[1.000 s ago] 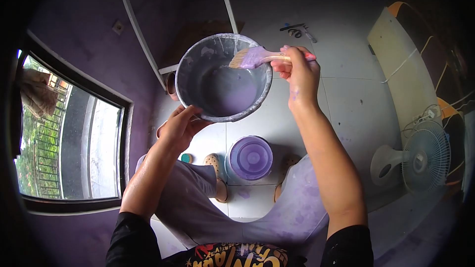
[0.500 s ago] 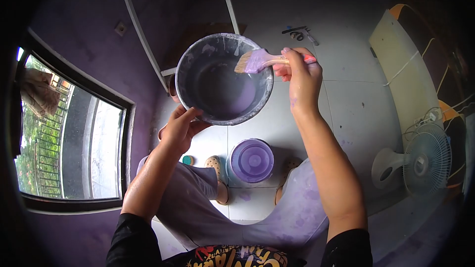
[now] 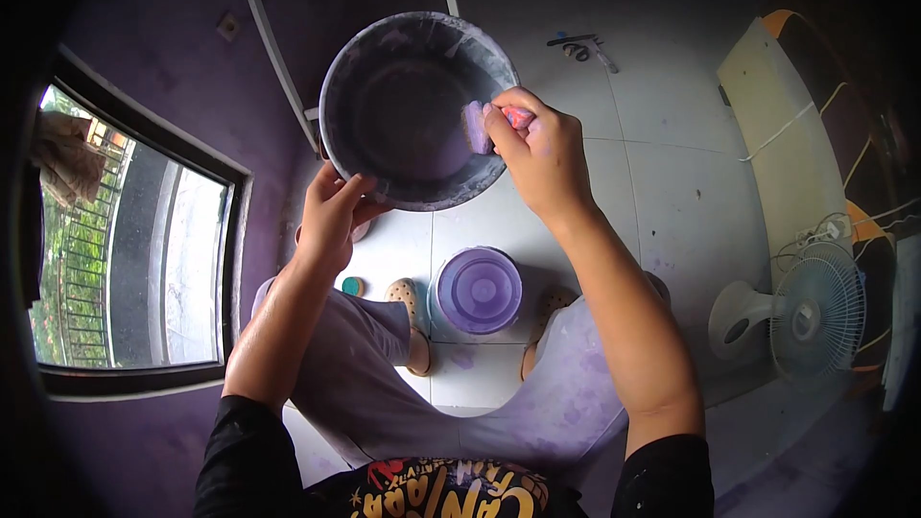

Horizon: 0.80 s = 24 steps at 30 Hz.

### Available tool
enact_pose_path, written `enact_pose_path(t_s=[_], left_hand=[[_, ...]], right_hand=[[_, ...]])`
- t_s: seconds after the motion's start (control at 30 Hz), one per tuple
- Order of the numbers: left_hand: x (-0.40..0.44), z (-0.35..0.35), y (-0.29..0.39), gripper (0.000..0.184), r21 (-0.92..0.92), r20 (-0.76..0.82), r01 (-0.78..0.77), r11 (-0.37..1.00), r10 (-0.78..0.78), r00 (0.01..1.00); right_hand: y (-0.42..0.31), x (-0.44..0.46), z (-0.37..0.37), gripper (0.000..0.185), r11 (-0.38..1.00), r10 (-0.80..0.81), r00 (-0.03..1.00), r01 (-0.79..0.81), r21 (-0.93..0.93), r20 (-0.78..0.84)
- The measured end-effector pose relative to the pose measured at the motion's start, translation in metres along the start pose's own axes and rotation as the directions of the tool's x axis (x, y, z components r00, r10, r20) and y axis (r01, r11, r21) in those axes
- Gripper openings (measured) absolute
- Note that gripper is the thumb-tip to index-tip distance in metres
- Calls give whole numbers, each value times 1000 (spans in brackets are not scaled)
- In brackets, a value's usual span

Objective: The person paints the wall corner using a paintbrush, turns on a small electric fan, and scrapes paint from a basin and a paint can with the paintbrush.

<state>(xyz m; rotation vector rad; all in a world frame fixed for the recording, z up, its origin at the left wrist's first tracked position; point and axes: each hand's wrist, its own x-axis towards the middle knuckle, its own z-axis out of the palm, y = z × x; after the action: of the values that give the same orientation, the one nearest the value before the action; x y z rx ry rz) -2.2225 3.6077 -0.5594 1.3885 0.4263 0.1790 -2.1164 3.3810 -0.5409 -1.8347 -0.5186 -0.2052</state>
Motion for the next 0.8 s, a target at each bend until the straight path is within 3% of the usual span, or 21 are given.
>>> enact_pose_path(t_s=[0.27, 0.37, 0.5, 0.67, 0.8], left_hand=[[0, -5, 2, 31, 28, 20, -38, 999, 38, 999], [1, -4, 4, 27, -2, 16, -42, 999, 42, 999], [6, -8, 0, 25, -46, -36, -13, 999, 11, 999], [18, -25, 7, 26, -38, -33, -2, 999, 1, 999], [27, -32, 15, 28, 26, -73, -43, 999, 44, 996]], right_hand=[[14, -2, 22, 19, 995, 52, 991, -62, 72, 124], [8, 0, 20, 19, 960, 168, 983, -182, 213, 80], [17, 10, 1, 21, 814, 279, 960, -252, 523, 29], [10, 17, -18, 27, 789, 328, 937, -200, 580, -122], [-8, 14, -22, 28, 831, 275, 960, -264, 491, 50]])
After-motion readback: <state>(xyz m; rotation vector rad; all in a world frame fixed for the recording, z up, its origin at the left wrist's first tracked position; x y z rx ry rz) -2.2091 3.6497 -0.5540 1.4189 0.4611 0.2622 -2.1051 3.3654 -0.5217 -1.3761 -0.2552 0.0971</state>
